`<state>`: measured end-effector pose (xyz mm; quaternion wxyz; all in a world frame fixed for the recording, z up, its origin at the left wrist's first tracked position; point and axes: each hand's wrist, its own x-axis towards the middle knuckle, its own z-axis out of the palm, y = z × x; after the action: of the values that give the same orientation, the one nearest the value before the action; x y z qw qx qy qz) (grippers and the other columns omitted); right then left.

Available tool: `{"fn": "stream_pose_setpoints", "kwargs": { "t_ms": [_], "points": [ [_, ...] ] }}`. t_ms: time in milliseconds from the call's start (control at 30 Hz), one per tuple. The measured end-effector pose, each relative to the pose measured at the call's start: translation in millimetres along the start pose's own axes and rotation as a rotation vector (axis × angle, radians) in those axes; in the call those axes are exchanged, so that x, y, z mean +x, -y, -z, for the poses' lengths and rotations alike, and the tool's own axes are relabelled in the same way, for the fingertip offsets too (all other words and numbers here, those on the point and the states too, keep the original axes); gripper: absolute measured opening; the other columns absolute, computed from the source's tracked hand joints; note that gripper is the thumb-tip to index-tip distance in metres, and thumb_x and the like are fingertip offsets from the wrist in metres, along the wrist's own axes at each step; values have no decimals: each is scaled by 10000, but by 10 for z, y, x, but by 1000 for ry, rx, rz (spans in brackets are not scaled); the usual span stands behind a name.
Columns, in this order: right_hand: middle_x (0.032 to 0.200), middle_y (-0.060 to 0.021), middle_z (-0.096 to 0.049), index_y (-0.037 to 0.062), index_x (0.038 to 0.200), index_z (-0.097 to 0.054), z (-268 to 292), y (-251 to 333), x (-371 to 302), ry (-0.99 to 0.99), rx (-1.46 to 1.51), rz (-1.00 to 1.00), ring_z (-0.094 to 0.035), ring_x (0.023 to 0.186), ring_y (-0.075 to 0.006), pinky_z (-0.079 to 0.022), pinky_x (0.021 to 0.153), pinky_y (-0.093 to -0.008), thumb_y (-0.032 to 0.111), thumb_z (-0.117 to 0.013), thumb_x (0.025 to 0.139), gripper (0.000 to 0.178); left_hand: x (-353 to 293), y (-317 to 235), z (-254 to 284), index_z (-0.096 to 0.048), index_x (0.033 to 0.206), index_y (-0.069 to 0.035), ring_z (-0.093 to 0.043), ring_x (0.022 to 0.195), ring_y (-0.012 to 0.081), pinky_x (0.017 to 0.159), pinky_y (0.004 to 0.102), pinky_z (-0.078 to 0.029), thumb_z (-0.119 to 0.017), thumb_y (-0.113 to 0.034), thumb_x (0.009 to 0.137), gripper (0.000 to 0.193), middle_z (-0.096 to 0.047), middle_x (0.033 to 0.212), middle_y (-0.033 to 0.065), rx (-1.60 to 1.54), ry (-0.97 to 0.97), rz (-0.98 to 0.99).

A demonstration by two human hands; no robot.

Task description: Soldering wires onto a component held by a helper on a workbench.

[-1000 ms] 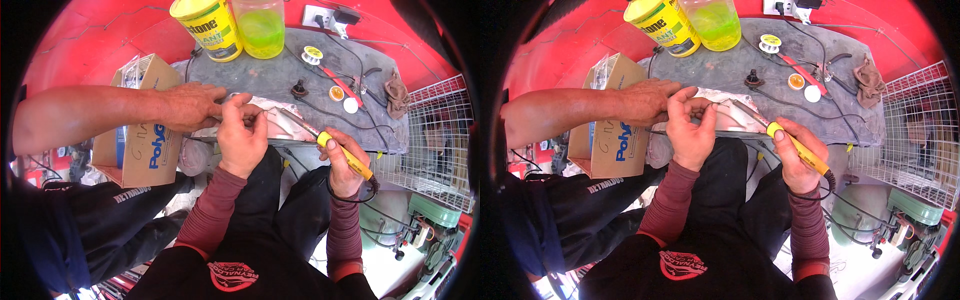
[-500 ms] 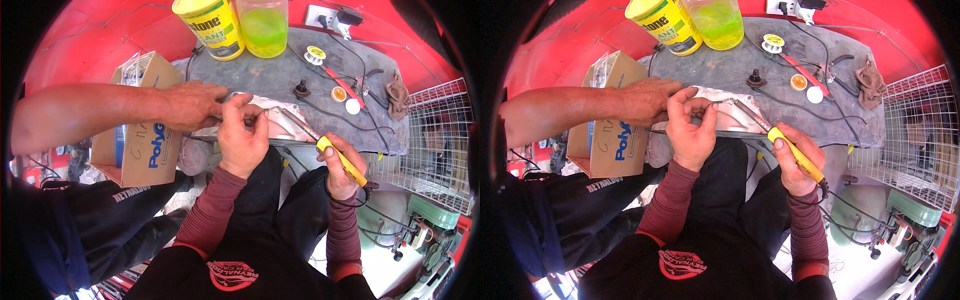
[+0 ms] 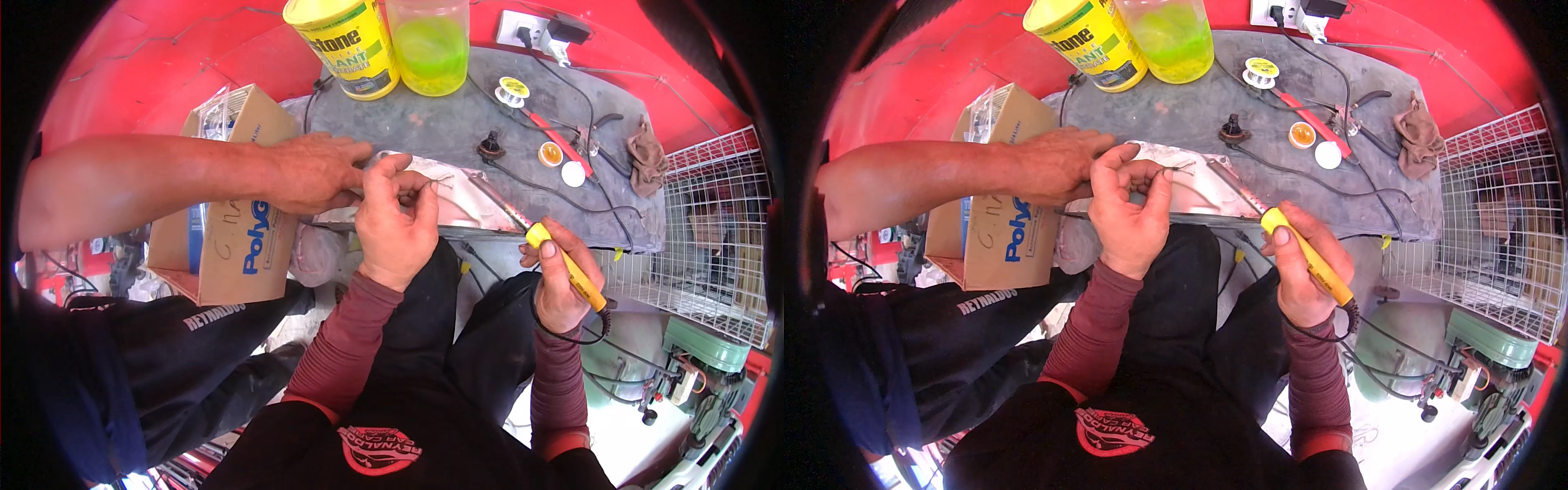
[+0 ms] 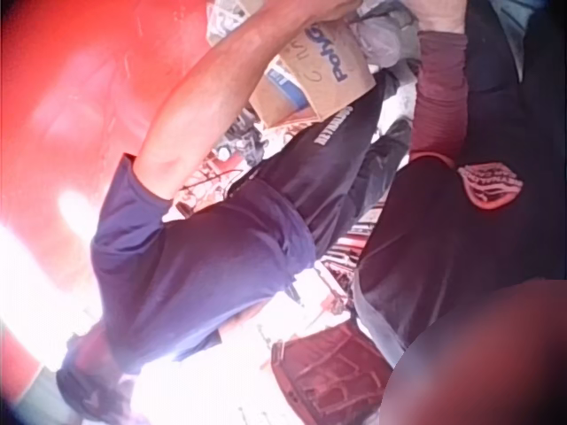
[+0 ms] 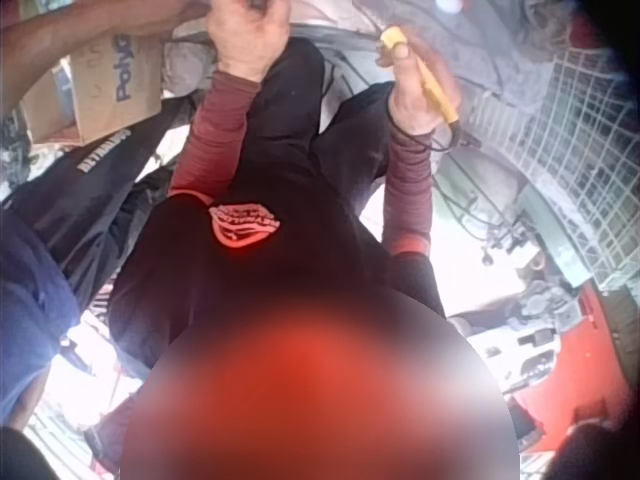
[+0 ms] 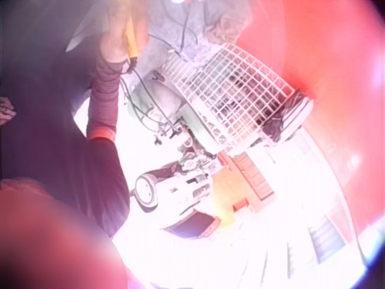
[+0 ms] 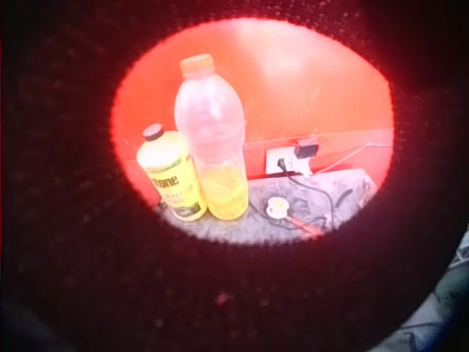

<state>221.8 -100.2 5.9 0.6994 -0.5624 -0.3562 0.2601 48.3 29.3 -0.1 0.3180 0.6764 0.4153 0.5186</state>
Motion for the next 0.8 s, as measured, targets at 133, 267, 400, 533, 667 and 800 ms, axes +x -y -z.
{"fn": "stream_pose_setpoints", "kwargs": {
  "t_ms": [133, 267, 400, 533, 667, 800],
  "points": [
    [981, -173, -734, -91, 1163, -691, -27, -65, -55, 83, -34, 16, -703, 726, -175, -570, 660, -274, 67, -711, 942, 273, -3, 9, 0, -492, 1267, 24, -651, 793, 99, 745, 250, -541, -734, 27, 887, 450, -713, 907, 78, 2, 10, -1],
    [974, -169, -732, -92, 1158, -693, -29, -83, -47, 58, -46, -28, -700, 722, -167, -570, 660, -270, 70, -708, 945, 268, -5, -6, -10, -493, 1266, 23, -650, 789, 99, 749, 250, -541, -733, 30, 886, 450, -711, 903, 74, -2, 27, 14],
    [937, -153, -727, -94, 1153, -693, -61, -44, -38, 35, -15, -106, -686, 714, -156, -556, 655, -263, 79, -693, 961, 258, 3, -8, 4, -495, 1262, 17, -650, 783, 99, 742, 250, -540, -732, 37, 881, 449, -715, 901, 74, 6, 31, 4],
    [896, -137, -719, -97, 1149, -693, -61, -8, -26, 36, -15, -132, -665, 693, -145, -535, 649, -255, 88, -685, 971, 257, 18, -21, -4, -499, 1256, 14, -650, 771, 99, 731, 247, -538, -728, 45, 876, 444, -716, 894, 76, 14, 39, -4],
    [874, -129, -715, -100, 1144, -694, -70, -8, -26, 30, -15, -115, -650, 676, -138, -521, 649, -250, 100, -688, 973, 263, 23, -39, -13, -501, 1254, 13, -649, 771, 99, 731, 244, -536, -727, 50, 873, 444, -714, 889, 75, 50, 37, -2],
    [878, -130, -717, -98, 1140, -696, -91, -2, -27, 15, -27, -104, -658, 685, -138, -526, 644, -251, 109, -693, 973, 266, 18, -24, -15, -504, 1250, 13, -649, 780, 97, 736, 243, -536, -727, 54, 871, 441, -713, 897, 76, 51, 54, 6]
  ]
}}
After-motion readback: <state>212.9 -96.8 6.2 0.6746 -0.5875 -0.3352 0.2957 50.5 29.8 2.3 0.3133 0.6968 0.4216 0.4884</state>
